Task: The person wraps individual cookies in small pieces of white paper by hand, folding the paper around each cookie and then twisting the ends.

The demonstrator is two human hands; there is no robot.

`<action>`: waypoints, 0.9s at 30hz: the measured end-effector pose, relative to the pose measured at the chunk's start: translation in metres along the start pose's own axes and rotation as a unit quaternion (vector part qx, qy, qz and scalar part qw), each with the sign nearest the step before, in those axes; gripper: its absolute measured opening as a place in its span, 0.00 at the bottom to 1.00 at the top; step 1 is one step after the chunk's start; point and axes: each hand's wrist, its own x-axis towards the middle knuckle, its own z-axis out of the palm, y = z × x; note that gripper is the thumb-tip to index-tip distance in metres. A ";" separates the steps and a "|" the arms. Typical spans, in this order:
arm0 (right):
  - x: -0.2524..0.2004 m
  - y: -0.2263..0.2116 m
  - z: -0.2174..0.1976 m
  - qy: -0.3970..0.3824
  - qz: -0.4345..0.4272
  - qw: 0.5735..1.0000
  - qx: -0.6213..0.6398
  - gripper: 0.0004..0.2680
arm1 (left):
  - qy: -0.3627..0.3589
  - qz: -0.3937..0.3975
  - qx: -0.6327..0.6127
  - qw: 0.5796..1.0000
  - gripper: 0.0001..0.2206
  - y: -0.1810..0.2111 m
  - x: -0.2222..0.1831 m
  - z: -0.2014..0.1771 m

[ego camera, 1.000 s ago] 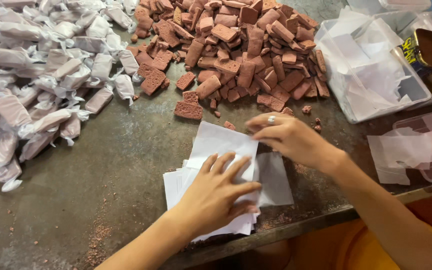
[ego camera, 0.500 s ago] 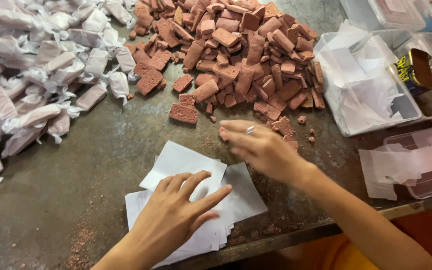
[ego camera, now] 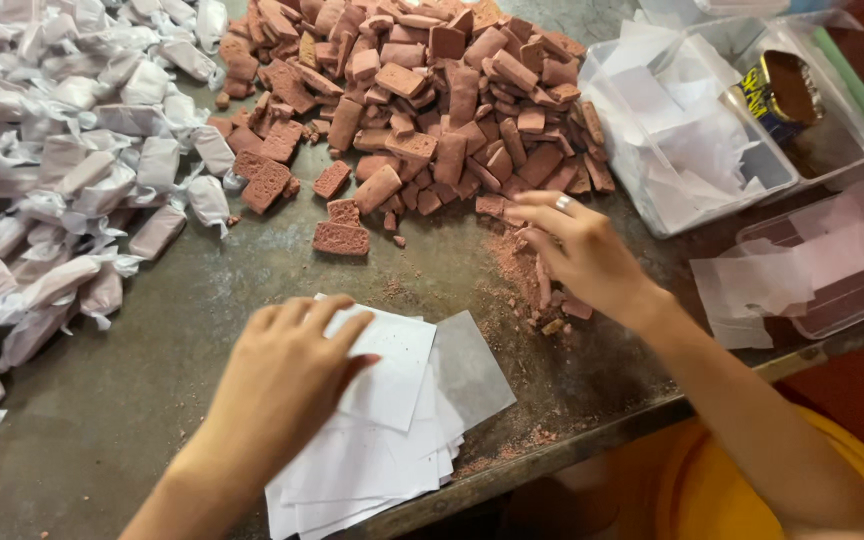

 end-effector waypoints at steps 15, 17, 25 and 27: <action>-0.026 0.054 -0.028 0.092 0.076 0.990 -0.069 0.07 | 0.001 -0.154 0.016 0.988 0.12 -0.054 0.000 0.046; -0.014 0.051 -0.003 0.079 0.053 0.990 -0.104 0.04 | -0.003 -0.157 -0.012 0.987 0.10 -0.054 0.000 0.053; 0.033 0.059 0.044 0.078 -0.027 0.962 -0.260 0.04 | -0.005 -0.158 -0.114 0.981 0.11 -0.054 0.006 0.041; 0.050 0.010 0.025 0.089 0.025 0.996 -0.020 0.03 | 0.008 -0.201 -0.185 0.962 0.08 -0.055 0.006 0.042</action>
